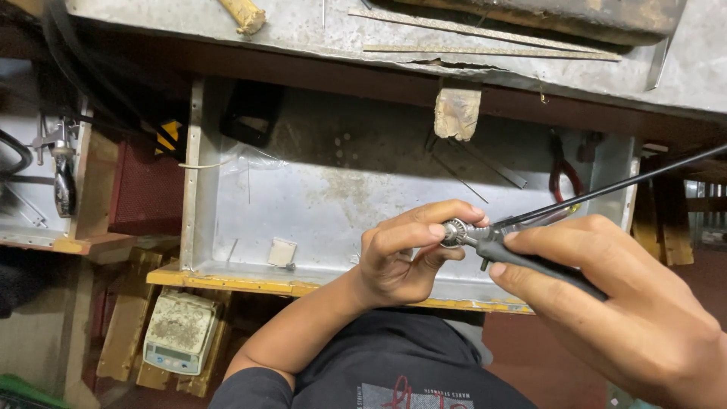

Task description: Using a rotary tool to polish and refine a small metal jewelry component on a wooden bench pin.

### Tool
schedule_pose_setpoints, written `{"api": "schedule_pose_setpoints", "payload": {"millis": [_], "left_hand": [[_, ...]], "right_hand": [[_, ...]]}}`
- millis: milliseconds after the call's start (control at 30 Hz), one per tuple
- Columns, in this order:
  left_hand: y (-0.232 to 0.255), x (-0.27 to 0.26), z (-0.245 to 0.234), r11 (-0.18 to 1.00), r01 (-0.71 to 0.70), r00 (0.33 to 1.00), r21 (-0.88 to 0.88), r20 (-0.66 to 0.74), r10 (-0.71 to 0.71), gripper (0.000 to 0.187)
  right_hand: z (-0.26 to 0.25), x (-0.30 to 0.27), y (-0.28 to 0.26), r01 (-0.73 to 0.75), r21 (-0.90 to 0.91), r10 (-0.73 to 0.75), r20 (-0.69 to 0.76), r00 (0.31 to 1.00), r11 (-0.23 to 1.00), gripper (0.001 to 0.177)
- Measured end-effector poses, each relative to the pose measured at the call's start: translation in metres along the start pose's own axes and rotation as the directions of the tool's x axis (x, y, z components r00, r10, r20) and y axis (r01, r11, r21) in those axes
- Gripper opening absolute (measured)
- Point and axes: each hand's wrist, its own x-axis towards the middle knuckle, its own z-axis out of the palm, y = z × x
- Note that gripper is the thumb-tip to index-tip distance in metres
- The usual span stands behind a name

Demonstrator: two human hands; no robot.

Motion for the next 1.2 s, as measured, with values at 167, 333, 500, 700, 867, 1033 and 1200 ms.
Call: {"api": "schedule_pose_setpoints", "payload": {"millis": [167, 333, 500, 700, 867, 1033, 1200], "left_hand": [[0.001, -0.009, 0.003, 0.977, 0.146, 0.989, -0.153, -0.016, -0.15, 0.041], [0.007, -0.003, 0.004, 0.97, 0.182, 0.982, -0.16, -0.014, -0.186, 0.03], [0.01, -0.001, 0.005, 0.956, 0.234, 0.97, -0.177, -0.024, -0.242, 0.028], [0.014, 0.003, 0.008, 0.943, 0.268, 0.957, -0.199, -0.062, -0.285, 0.028], [0.016, 0.005, 0.008, 0.928, 0.303, 0.944, -0.216, -0.064, -0.323, 0.027], [0.015, 0.006, 0.008, 0.928, 0.299, 0.946, -0.222, -0.062, -0.319, 0.026], [0.006, 0.003, 0.004, 0.95, 0.248, 0.966, -0.191, -0.021, -0.256, 0.029]], "right_hand": [[-0.001, 0.007, -0.02, 0.75, -0.302, -0.807, -0.155, 0.57, 0.588, 0.015], [0.002, 0.009, -0.003, 0.694, -0.381, -0.786, -0.196, 0.586, 0.612, 0.024], [-0.003, 0.009, 0.004, 0.674, -0.296, -0.733, -0.181, 0.656, 0.677, 0.027], [-0.002, 0.011, 0.025, 0.583, -0.237, -0.626, -0.206, 0.752, 0.777, 0.041], [0.0, 0.011, 0.031, 0.528, -0.211, -0.565, -0.194, 0.802, 0.823, 0.039], [-0.001, 0.012, 0.029, 0.51, -0.203, -0.544, -0.189, 0.817, 0.836, 0.038], [0.0, 0.02, 0.035, 0.537, -0.409, -0.621, -0.101, 0.777, 0.738, 0.043]]}}
